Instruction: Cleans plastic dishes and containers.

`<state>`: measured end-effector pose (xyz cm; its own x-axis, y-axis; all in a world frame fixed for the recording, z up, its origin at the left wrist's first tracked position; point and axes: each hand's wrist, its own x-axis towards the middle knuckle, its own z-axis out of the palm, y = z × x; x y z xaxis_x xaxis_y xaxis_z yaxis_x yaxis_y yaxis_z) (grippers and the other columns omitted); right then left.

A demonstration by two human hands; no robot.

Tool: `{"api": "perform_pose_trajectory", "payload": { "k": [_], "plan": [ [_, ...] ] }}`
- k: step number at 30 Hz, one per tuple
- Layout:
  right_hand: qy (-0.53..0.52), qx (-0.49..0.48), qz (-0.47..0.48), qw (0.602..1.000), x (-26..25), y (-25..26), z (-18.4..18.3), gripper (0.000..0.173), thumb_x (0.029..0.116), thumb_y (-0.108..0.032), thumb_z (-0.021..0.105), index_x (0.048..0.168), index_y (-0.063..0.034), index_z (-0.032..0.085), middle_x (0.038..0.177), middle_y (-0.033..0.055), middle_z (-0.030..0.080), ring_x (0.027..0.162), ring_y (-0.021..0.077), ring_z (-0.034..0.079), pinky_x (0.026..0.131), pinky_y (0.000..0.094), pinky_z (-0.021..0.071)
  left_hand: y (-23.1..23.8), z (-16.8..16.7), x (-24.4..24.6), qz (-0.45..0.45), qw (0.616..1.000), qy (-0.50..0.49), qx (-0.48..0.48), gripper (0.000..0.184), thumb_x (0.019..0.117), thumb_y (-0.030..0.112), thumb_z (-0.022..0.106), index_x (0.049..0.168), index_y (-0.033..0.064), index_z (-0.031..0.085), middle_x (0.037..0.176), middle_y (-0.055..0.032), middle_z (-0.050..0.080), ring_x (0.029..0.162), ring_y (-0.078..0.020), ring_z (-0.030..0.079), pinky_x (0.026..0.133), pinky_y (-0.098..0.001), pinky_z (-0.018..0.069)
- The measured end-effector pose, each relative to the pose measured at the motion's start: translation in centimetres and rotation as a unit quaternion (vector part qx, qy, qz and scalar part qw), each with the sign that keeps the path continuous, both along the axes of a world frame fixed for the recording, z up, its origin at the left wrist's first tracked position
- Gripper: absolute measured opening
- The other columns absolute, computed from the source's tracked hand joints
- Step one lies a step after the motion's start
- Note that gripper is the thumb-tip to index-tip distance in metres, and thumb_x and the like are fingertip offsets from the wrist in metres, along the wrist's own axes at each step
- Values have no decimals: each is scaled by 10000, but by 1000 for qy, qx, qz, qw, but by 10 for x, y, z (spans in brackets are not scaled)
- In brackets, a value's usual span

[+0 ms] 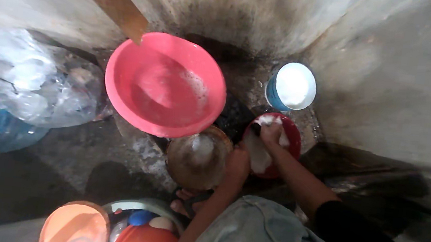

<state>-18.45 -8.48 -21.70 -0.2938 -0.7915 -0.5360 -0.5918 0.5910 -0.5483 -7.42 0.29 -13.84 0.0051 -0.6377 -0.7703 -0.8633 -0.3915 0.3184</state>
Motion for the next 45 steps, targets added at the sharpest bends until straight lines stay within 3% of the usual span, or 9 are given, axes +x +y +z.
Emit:
{"api": "perform_pose_trajectory", "payload": {
  "k": [4,8,13,17,21,26,34,41,45],
  "plan": [
    [7,-2,-133,991,18,-4,-9,513,1059,-269,551,1467,28,454,1408,265,570,1306,392,572,1097,536,458,6,-8,-4,6,1000,20,0,481,1052,122,493,1506,-10,402,1314,-250,616,1169,-382,656,968,-498,548],
    [-30,37,66,997,18,22,-13,383,1045,-245,574,1372,-46,577,1203,250,676,1115,418,662,948,615,527,14,-21,-13,67,997,46,-5,491,1033,223,571,1465,14,465,1245,-219,665,1149,-357,671,973,-510,548],
    [-36,186,334,923,-14,40,-6,432,1021,-257,620,1417,-92,575,1302,211,649,1206,374,630,1036,589,486,11,-17,-8,86,995,44,11,432,1073,240,499,1444,19,490,1256,-216,660,1172,-345,663,998,-492,535],
    [-23,227,422,877,-20,35,-10,320,989,-212,633,1263,-48,654,1205,217,675,1134,381,649,962,614,504,10,-21,-8,91,994,53,-10,745,1043,164,537,1651,89,113,1334,-224,628,1169,-344,668,1008,-475,535],
    [-98,-10,175,980,-12,19,-13,405,965,-133,680,1314,53,589,1263,241,649,1193,327,633,1052,503,509,2,-20,-9,83,995,62,6,752,1035,127,536,1641,96,92,1238,-245,654,1143,-368,675,988,-494,543],
    [-151,-207,-262,930,13,-19,-16,541,1055,-176,557,1517,5,342,1439,230,518,1298,304,565,1081,449,498,13,-33,-7,96,992,83,-28,810,988,142,618,1636,121,133,1223,-263,648,1110,-405,675,952,-538,554],
    [-152,84,173,970,3,18,3,324,998,-175,637,1295,-44,638,1221,188,675,1111,314,660,955,543,542,13,-37,-12,101,992,72,-2,862,973,132,638,1628,80,79,1206,-246,658,1109,-378,683,952,-511,560],
    [-224,-211,-360,880,-25,-14,-9,507,1071,-195,559,1480,43,378,1375,246,546,1178,312,653,983,434,588,7,-17,-8,77,994,82,13,766,1011,135,587,1615,69,121,1255,-240,641,1156,-377,665,990,-504,540],
    [-209,-146,-333,908,-16,-23,-7,470,1097,-243,495,1484,4,395,1340,235,580,1134,315,665,934,457,596,8,-29,-13,94,993,76,9,800,979,111,619,1615,90,134,1200,-234,659,1124,-378,677,957,-508,557]
  ]
}}
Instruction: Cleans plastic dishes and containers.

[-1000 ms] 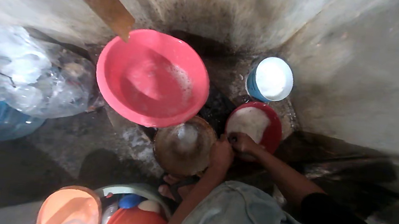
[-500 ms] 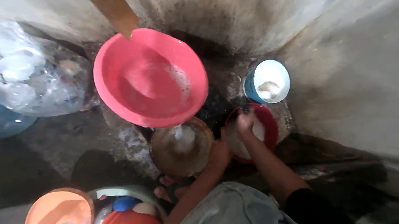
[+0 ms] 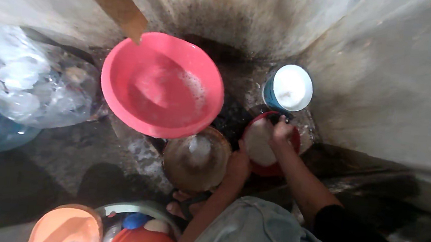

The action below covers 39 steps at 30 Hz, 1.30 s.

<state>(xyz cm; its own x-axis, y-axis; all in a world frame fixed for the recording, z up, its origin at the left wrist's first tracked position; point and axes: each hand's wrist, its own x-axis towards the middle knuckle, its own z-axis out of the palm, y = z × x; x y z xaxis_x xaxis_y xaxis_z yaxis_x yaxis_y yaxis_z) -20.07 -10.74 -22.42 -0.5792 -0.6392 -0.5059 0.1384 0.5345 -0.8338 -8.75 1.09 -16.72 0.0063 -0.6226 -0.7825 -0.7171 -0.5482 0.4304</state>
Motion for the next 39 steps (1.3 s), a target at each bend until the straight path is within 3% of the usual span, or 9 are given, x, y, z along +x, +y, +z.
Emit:
{"api": "perform_pose_trajectory", "payload": {
  "k": [3,8,12,15,20,25,32,36,39],
  "plan": [
    [-3,104,244,964,13,2,13,384,1084,-256,498,1372,-9,553,1232,209,652,1074,304,686,896,489,601,0,-3,-5,-5,1000,-12,7,794,987,124,607,1617,87,124,1190,-232,664,1101,-373,688,940,-507,568],
    [46,200,623,755,14,40,10,382,1079,-252,501,1412,-78,572,1293,210,647,1157,336,643,990,558,514,1,1,-1,6,1000,-19,5,849,969,114,631,1627,81,95,1177,-235,666,1097,-369,688,941,-500,565],
    [106,219,746,620,-28,76,5,365,1049,-314,563,1350,-125,646,1264,180,675,1173,339,645,1032,590,480,1,7,3,13,1000,-14,8,952,1003,116,586,1638,145,-124,1219,-227,657,1067,-341,705,935,-471,572],
    [218,241,747,580,-65,93,25,352,1022,-338,610,1271,-107,702,1254,190,688,1212,378,629,1065,612,455,3,5,3,14,1000,-11,-9,939,990,103,597,1650,142,-69,1252,-241,648,1092,-359,693,952,-474,563],
    [400,329,597,612,-86,58,72,329,1003,-189,620,1266,5,656,1328,270,619,1244,467,588,1013,657,471,12,-12,0,0,997,-25,-76,876,1006,105,578,1663,160,0,1236,-222,673,1041,-358,711,931,-489,574],
    [514,124,538,657,-90,17,39,324,1002,-226,648,1316,-153,680,1395,170,601,1179,415,641,923,628,547,13,-11,1,-1,996,-29,-88,869,993,107,591,1666,171,45,1190,-213,693,1028,-353,715,921,-485,576],
    [437,280,491,700,-99,42,51,380,983,-282,683,1285,-52,680,1504,233,487,1245,449,589,997,636,502,9,-6,4,3,997,-50,-58,666,1036,138,526,1629,92,226,1126,-214,699,1033,-356,710,907,-478,578],
    [446,133,502,729,-117,39,37,285,974,-222,701,1210,-63,726,1416,196,564,1216,400,612,1006,599,520,4,-1,2,-12,999,-46,-18,655,1022,121,541,1608,75,250,1166,-238,676,1077,-376,693,929,-494,569],
    [475,69,515,710,-116,37,21,306,997,-201,656,1292,-126,687,1438,176,555,1319,408,536,1059,605,476,6,0,4,-13,999,-46,-26,688,1001,151,590,1603,86,265,1127,-234,688,1049,-372,702,914,-503,573]
  ]
}}
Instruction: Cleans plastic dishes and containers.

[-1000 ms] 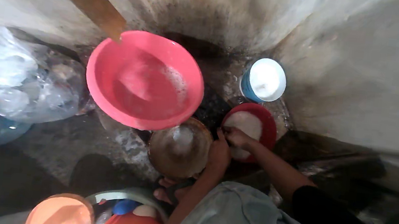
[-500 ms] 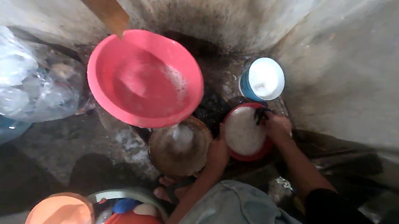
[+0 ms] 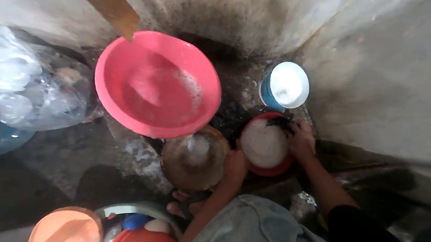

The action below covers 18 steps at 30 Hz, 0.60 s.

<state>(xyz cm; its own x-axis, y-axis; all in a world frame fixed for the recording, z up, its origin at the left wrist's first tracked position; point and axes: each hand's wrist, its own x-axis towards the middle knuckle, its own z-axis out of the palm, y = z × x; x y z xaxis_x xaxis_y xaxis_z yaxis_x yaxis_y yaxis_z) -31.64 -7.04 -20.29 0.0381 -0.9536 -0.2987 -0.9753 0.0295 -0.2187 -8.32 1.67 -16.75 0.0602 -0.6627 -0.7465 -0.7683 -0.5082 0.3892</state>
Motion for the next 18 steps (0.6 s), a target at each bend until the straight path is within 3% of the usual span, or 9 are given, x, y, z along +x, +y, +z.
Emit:
{"api": "perform_pose_trajectory", "payload": {
  "k": [2,4,6,8,12,15,18],
  "plan": [
    [24,55,-48,997,4,8,4,365,1026,-294,609,1373,-185,633,1485,165,521,1362,423,490,1038,641,466,2,1,0,9,1000,5,4,708,1001,158,597,1612,92,247,1134,-241,681,1056,-378,698,915,-506,573],
    [26,119,-98,988,0,19,6,442,1013,-370,623,1401,-158,608,1500,187,508,1385,441,470,1050,667,444,3,-1,0,16,1000,2,14,693,1015,174,580,1615,92,244,1163,-246,676,1074,-382,692,922,-512,569],
    [2,142,-120,983,-8,30,2,449,987,-319,679,1380,-110,618,1450,219,551,1380,451,469,1091,656,408,3,-3,-1,20,999,5,24,665,1037,187,547,1621,94,241,1184,-242,675,1085,-378,691,932,-508,566],
    [-27,146,-119,982,-9,35,-1,389,979,-188,683,1353,-98,633,1372,217,619,1300,426,565,1083,621,442,5,-3,-2,17,999,17,23,647,1042,192,533,1616,88,252,1182,-238,677,1088,-375,691,943,-506,562],
    [-30,142,-155,977,-4,31,5,369,957,-88,635,1316,-165,665,1291,202,671,1216,426,622,1018,652,470,12,1,5,16,996,88,-7,674,1063,252,532,1633,85,213,1282,-210,656,1162,-333,667,1015,-486,529],
    [-24,100,-186,977,-15,30,2,336,952,-92,623,1268,-177,697,1248,203,690,1190,421,639,1001,654,481,21,7,16,68,979,168,-89,602,1066,227,543,1613,111,319,1512,-135,536,1315,-241,594,1118,-421,475],
    [-10,31,-183,983,-30,28,9,288,949,-88,606,1199,-170,725,1170,204,720,1126,433,668,960,670,493,32,27,34,133,966,187,-117,548,1057,280,579,1565,137,430,1502,-95,554,1305,-195,600,1105,-392,487]
  ]
}}
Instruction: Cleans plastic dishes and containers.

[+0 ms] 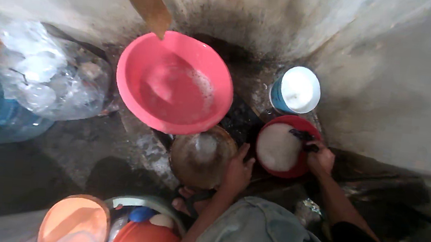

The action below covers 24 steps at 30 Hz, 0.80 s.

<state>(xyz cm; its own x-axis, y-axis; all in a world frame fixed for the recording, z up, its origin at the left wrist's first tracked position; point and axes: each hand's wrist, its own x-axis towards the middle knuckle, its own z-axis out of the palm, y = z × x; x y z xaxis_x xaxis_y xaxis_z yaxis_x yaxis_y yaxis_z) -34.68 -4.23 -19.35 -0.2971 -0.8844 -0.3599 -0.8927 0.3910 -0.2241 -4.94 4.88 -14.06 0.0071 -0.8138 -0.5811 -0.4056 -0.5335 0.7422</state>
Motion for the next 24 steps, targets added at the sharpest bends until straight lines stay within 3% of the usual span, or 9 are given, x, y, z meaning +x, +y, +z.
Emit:
{"api": "perform_pose_trajectory", "payload": {
  "k": [3,6,11,14,19,22,24],
  "plan": [
    [55,-26,17,998,-18,-12,19,287,936,-83,625,1187,-166,735,1173,225,714,1113,471,662,939,701,483,22,11,22,60,998,5,-36,481,1039,284,617,1487,128,537,1356,-100,661,1198,-154,666,1044,-346,541],
    [90,-67,55,992,-37,-21,33,278,927,-67,644,1182,-128,736,1207,246,693,1088,511,655,899,742,475,44,24,46,96,994,-7,-48,426,1024,262,643,1426,129,601,1293,-73,698,1137,-121,690,1008,-321,561],
    [129,-117,64,983,-42,-20,42,304,919,-40,635,1182,-156,736,1370,204,628,1094,498,657,849,729,496,74,36,70,118,990,-20,-75,386,1031,251,624,1395,122,626,1306,-40,696,1149,-96,681,1008,-312,560],
    [129,-174,59,974,-38,-12,38,330,920,-28,612,1188,-165,748,1369,202,636,1105,483,665,848,708,506,84,39,75,140,988,3,-68,369,1036,208,613,1390,102,620,1318,-41,689,1142,-109,690,995,-321,579],
    [101,-282,89,950,-45,-3,29,364,895,-35,636,1221,-157,744,1417,177,617,1188,447,648,898,659,524,98,34,75,168,985,21,-45,360,1026,178,624,1370,74,630,1285,-67,703,1109,-127,704,970,-321,583],
    [99,-363,125,918,-51,-6,25,339,936,-46,603,1232,-140,740,1451,140,605,1322,371,590,1039,570,507,104,26,72,190,979,55,-50,362,1022,149,625,1371,54,622,1288,-77,700,1087,-134,715,939,-325,608],
    [91,-392,147,903,-52,-9,32,346,936,-42,596,1247,-119,729,1465,151,592,1356,368,562,1078,555,487,106,25,71,194,977,73,-46,364,1026,138,616,1376,38,610,1295,-93,695,1089,-147,717,935,-335,610]
  ]
}}
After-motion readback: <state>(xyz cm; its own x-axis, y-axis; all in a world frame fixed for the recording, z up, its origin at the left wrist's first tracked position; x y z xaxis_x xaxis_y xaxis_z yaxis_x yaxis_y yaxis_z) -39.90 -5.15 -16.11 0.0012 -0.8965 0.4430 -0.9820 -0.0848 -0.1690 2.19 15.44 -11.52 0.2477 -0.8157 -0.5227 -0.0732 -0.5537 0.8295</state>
